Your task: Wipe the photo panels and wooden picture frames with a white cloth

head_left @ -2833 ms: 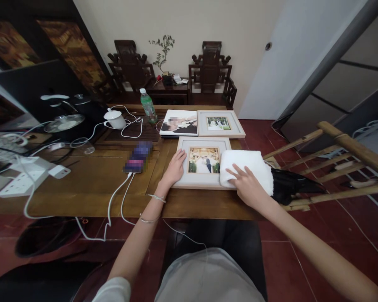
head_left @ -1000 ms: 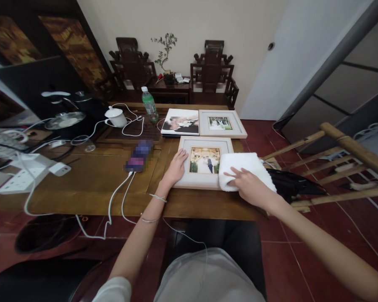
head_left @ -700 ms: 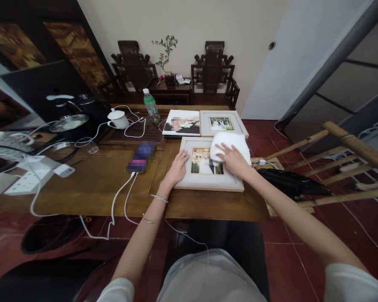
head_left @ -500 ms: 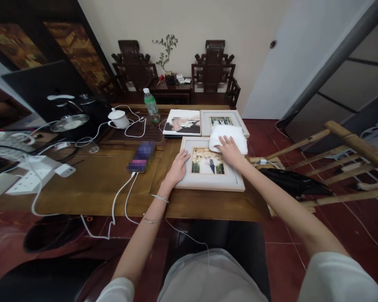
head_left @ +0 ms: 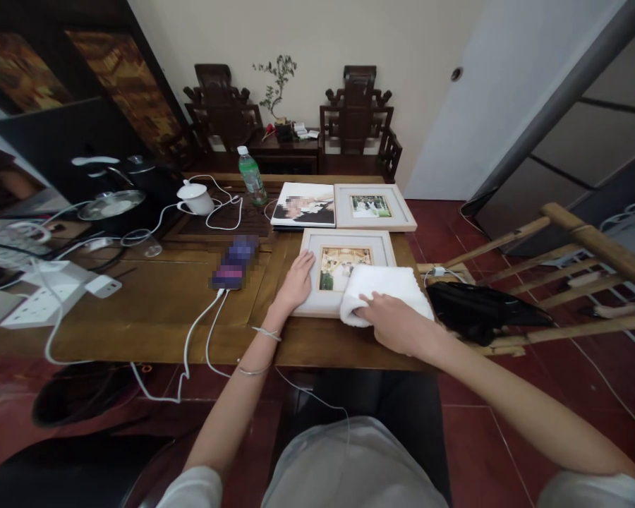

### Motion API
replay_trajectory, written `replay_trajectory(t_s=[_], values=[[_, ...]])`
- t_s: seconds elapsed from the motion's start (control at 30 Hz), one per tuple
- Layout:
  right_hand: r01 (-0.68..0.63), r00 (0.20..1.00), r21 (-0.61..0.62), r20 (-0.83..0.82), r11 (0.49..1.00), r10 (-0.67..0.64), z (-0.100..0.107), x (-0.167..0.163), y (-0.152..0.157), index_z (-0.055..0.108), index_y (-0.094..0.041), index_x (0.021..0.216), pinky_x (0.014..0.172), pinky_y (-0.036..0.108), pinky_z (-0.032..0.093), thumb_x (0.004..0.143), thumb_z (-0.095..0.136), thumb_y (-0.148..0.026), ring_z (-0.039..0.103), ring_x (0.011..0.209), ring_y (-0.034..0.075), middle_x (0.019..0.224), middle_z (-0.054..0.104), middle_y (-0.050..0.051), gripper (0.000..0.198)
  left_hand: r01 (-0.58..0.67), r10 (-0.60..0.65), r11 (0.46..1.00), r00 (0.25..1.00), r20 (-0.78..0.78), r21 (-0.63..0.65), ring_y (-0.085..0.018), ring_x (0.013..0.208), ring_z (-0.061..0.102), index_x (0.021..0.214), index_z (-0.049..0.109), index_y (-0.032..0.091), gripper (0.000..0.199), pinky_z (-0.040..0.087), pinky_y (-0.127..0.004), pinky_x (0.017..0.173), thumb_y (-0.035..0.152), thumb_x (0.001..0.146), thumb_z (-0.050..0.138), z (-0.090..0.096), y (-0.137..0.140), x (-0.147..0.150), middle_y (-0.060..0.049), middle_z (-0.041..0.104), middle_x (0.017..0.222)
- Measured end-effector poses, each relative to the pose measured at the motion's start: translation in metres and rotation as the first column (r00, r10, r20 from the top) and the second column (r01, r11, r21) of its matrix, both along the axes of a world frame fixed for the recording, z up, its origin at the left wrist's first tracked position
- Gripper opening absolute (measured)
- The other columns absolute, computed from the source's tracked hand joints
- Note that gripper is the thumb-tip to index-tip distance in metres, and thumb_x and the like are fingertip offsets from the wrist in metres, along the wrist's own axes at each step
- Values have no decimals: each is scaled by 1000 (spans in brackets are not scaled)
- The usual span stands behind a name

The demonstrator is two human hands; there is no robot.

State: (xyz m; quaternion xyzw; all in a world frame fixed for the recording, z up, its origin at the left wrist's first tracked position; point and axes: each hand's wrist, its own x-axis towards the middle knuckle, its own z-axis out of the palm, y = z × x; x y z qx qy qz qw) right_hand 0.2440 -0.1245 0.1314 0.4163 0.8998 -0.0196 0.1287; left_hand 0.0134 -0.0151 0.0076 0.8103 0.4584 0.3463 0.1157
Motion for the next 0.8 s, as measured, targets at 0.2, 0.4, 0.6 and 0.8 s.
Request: replay_trajectory(t_s=[0.2,0.4,0.6,0.8], values=[[78,995,113,-68,990,-71,-31,3,42,53,-12,130,103,49,33,76,43,2,35,133,35,146,41,17,57,7,-8,1000,999,-47,-22,-26,139,31,132,49,10,47,28,-49,115,11,88,34,4,-1,-1,-15,47,141],[142,985,321,-136,936,-103,-35,12,115,52,-17,133,110,57,18,79,35,8,13,142,35,157,19,7,62,17,-19,999,999,-46,-39,-27,139,31,132,49,9,46,27,-50,115,14,89,33,5,-1,-2,-17,46,141],[98,995,243,-56,965,-87,-39,9,120,56,-20,129,104,64,24,77,33,9,23,138,41,154,29,5,64,-6,5,1000,999,-44,-18,-27,138,32,131,49,7,45,29,-50,115,14,90,32,3,0,-1,-17,47,140],[3,999,46,-40,999,-1,-18,10,53,58,-21,128,95,55,37,70,39,7,43,124,39,146,43,8,67,-13,13,1000,999,-47,4,-27,138,32,132,49,10,46,29,-52,114,12,89,33,4,-2,3,-16,47,141]])
